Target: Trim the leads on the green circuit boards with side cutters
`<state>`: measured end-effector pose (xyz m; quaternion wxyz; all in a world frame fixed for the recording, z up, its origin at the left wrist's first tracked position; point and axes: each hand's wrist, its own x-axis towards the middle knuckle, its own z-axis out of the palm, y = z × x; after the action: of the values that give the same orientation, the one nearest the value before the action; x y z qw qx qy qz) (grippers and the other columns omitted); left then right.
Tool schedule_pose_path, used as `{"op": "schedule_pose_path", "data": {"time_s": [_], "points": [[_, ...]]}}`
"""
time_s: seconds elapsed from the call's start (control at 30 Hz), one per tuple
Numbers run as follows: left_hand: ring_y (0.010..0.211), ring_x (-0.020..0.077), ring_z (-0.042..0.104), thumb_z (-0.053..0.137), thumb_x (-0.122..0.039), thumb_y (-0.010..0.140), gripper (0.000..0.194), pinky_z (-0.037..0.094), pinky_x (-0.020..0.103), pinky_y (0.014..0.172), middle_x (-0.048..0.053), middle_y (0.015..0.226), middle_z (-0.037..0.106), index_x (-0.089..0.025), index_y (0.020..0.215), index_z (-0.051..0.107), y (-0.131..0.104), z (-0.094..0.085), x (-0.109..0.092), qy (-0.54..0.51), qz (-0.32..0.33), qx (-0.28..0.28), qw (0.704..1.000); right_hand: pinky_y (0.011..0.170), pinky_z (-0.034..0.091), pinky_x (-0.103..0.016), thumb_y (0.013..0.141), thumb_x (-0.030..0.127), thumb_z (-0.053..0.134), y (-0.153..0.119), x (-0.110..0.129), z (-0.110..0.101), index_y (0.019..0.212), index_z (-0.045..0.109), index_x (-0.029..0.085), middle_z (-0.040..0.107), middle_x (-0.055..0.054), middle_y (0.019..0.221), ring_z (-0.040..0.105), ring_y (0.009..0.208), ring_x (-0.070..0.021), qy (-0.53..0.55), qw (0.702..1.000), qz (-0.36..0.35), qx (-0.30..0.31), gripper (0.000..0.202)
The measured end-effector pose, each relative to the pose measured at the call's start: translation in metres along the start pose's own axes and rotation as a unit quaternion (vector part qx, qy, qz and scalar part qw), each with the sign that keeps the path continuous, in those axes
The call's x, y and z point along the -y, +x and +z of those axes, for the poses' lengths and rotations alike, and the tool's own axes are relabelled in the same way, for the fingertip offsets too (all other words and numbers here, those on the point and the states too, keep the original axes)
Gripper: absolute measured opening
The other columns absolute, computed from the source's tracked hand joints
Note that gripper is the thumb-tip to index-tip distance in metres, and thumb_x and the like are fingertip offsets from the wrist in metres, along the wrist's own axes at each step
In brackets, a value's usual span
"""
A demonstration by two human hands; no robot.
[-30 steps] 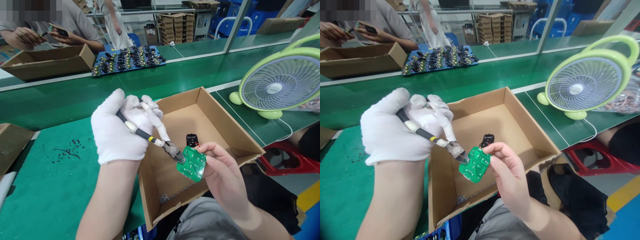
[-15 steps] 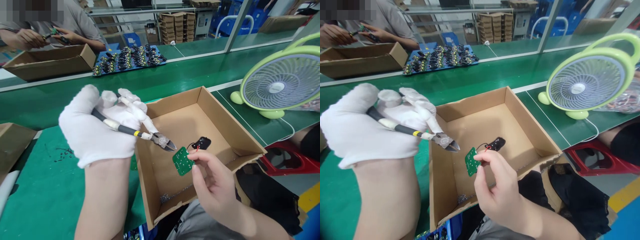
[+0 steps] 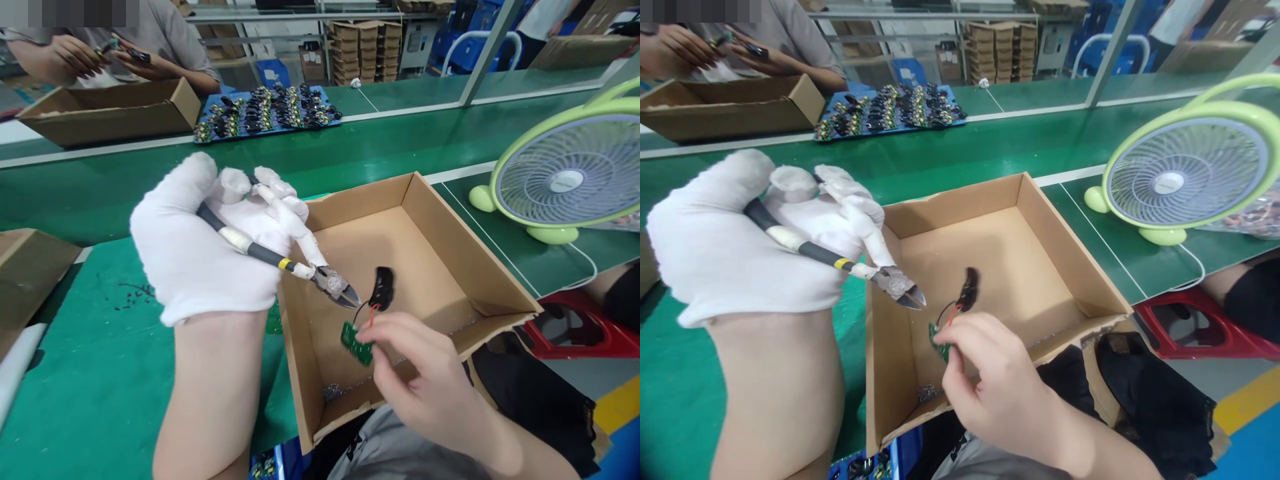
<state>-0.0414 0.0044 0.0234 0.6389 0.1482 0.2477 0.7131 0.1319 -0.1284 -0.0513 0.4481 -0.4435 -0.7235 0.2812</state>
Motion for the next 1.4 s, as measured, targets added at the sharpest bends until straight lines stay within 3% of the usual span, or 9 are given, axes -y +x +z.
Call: {"op": "schedule_pose_path", "data": {"time_s": [0.1,0.23,0.3,0.4,0.47,0.57,0.77,0.9,1.4], "points": [[0.064,0.0186,0.059,0.047,-0.019,0.091,0.027,0.051,0.034,0.055,-0.002,0.063,0.047,-0.022,0.072,0.028,-0.001,0.001,0.002,-0.011,0.016,0.003,1.0,0.078,0.057,-0.023,0.085,0.001,0.053,0.002,0.003,-0.006,0.094,0.074,0.013,0.076,-0.008,0.091,0.073,0.084,-0.0168,0.042,0.994,0.032,0.097,0.026],[0.063,0.0181,0.058,0.045,-0.02,0.093,0.028,0.049,0.033,0.055,-0.001,0.061,0.045,-0.021,0.071,0.028,-0.001,0.003,0.004,-0.008,0.0,0.005,1.0,0.078,0.058,-0.021,0.087,0.002,0.054,0.002,0.003,-0.008,0.096,0.077,0.015,0.078,-0.006,0.096,0.075,0.088,-0.0162,0.075,0.985,0.086,0.13,0.028],[0.064,0.0187,0.059,0.045,-0.021,0.093,0.028,0.049,0.033,0.056,-0.001,0.062,0.046,-0.022,0.071,0.028,-0.001,0.003,0.004,-0.01,-0.002,0.003,1.0,0.079,0.059,-0.018,0.088,0.003,0.057,0.002,0.001,-0.007,0.097,0.078,0.019,0.079,-0.003,0.099,0.075,0.091,-0.0145,0.1,0.983,0.115,0.103,0.028],[0.065,0.0187,0.059,0.045,-0.02,0.092,0.028,0.05,0.034,0.057,-0.001,0.062,0.046,-0.021,0.07,0.028,-0.001,0.004,0.004,-0.017,0.008,-0.006,1.0,0.081,0.059,-0.014,0.09,0.006,0.063,0.003,-0.002,-0.004,0.097,0.08,0.025,0.079,0.001,0.1,0.075,0.092,-0.0117,0.153,0.976,0.153,-0.016,0.026],[0.064,0.0187,0.059,0.047,-0.021,0.092,0.029,0.049,0.033,0.057,-0.001,0.061,0.046,-0.021,0.069,0.029,-0.001,0.004,0.005,-0.026,0.005,-0.013,1.0,0.082,0.058,-0.011,0.09,0.008,0.066,0.004,-0.003,-0.003,0.097,0.081,0.028,0.079,0.002,0.1,0.075,0.092,-0.0104,0.204,0.96,0.168,-0.088,0.026],[0.063,0.0195,0.058,0.051,-0.023,0.092,0.033,0.049,0.034,0.057,0.0,0.059,0.045,-0.022,0.067,0.03,0.0,0.003,0.006,-0.037,-0.019,-0.022,0.999,0.088,0.058,-0.012,0.092,0.012,0.069,0.005,-0.006,-0.003,0.1,0.082,0.031,0.08,0.003,0.102,0.076,0.095,-0.0109,0.288,0.929,0.182,-0.145,0.025],[0.065,0.0201,0.057,0.055,-0.025,0.091,0.034,0.049,0.034,0.058,0.002,0.06,0.046,-0.022,0.065,0.032,0.004,-0.001,0.009,-0.04,-0.05,0.003,0.998,0.079,0.061,-0.015,0.09,0.025,0.078,0.006,-0.01,-0.005,0.097,0.083,0.025,0.082,-0.002,0.094,0.076,0.085,-0.0135,0.384,0.876,0.234,-0.175,0.009],[0.064,0.0189,0.056,0.054,-0.026,0.089,0.033,0.048,0.032,0.055,0.002,0.062,0.046,-0.021,0.064,0.033,0.004,0.0,0.013,-0.016,-0.057,0.025,0.998,0.075,0.061,-0.014,0.084,0.028,0.084,0.009,-0.007,-0.007,0.092,0.084,0.023,0.082,-0.004,0.091,0.076,0.083,-0.0141,0.418,0.852,0.254,-0.187,0.01],[0.064,0.0174,0.056,0.047,-0.025,0.095,0.037,0.048,0.031,0.055,0.001,0.064,0.041,-0.017,0.06,0.039,-0.002,0.006,0.017,0.049,0.003,0.065,0.997,0.074,0.061,-0.014,0.079,0.027,0.086,0.012,-0.004,-0.007,0.089,0.085,0.023,0.082,-0.004,0.088,0.076,0.078,-0.0131,0.418,0.848,0.263,-0.192,0.011]]}}
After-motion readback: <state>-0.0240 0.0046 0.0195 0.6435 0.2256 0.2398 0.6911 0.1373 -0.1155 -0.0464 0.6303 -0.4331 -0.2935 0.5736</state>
